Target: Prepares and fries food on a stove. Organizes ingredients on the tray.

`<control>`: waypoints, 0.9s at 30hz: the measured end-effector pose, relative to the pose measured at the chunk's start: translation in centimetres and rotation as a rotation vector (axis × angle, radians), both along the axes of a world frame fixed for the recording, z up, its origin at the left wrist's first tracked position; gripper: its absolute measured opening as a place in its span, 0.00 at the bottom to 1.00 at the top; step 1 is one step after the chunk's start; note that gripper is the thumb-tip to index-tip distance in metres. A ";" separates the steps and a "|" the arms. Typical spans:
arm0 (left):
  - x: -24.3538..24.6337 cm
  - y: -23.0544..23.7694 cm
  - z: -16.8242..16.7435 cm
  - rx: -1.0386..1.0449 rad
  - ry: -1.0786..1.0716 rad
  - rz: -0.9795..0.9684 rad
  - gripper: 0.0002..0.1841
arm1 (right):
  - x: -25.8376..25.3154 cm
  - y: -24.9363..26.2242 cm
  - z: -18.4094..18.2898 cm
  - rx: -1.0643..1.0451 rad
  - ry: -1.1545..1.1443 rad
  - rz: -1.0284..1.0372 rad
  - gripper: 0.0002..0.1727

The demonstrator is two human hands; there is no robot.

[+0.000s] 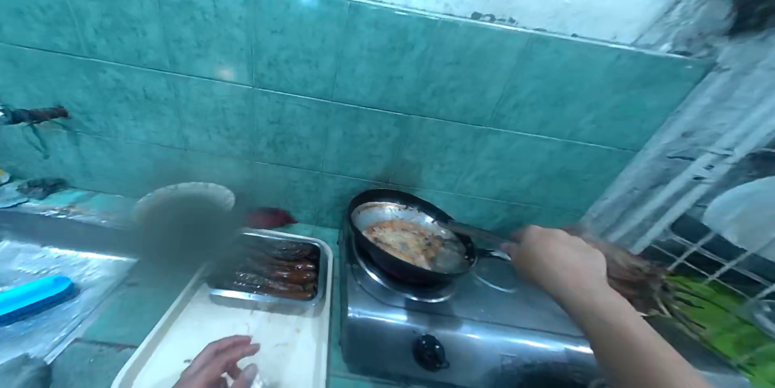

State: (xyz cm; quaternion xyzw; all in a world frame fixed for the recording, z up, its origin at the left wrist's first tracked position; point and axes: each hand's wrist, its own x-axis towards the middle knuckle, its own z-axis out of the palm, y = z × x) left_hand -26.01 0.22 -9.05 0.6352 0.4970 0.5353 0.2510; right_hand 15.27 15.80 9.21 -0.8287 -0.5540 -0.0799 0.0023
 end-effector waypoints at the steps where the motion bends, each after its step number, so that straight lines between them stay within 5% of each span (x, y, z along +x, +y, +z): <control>1: 0.1 -0.2 0.1 0.004 0.000 0.009 0.13 | -0.4 -0.2 -0.9 -0.038 -0.006 0.019 0.20; 5: -0.7 -0.7 -0.2 0.027 -0.023 0.086 0.12 | -0.6 -2.4 -1.2 0.059 0.011 0.096 0.22; 10: -1.9 -1.3 -0.7 0.022 -0.043 0.127 0.12 | -4.1 -9.3 -0.8 0.266 0.286 0.447 0.25; 14: -2.8 -2.0 -0.6 0.032 -0.048 0.126 0.12 | -10.7 -13.6 -6.6 0.020 0.460 0.632 0.27; 20: -3.7 -2.6 -0.9 0.014 -0.041 0.037 0.12 | -18.3 -15.3 -15.7 -0.290 0.537 0.591 0.25; 27: -2.9 -2.1 -1.5 -0.012 -0.045 -0.083 0.12 | -20.9 -15.4 -17.1 -0.433 0.461 0.492 0.28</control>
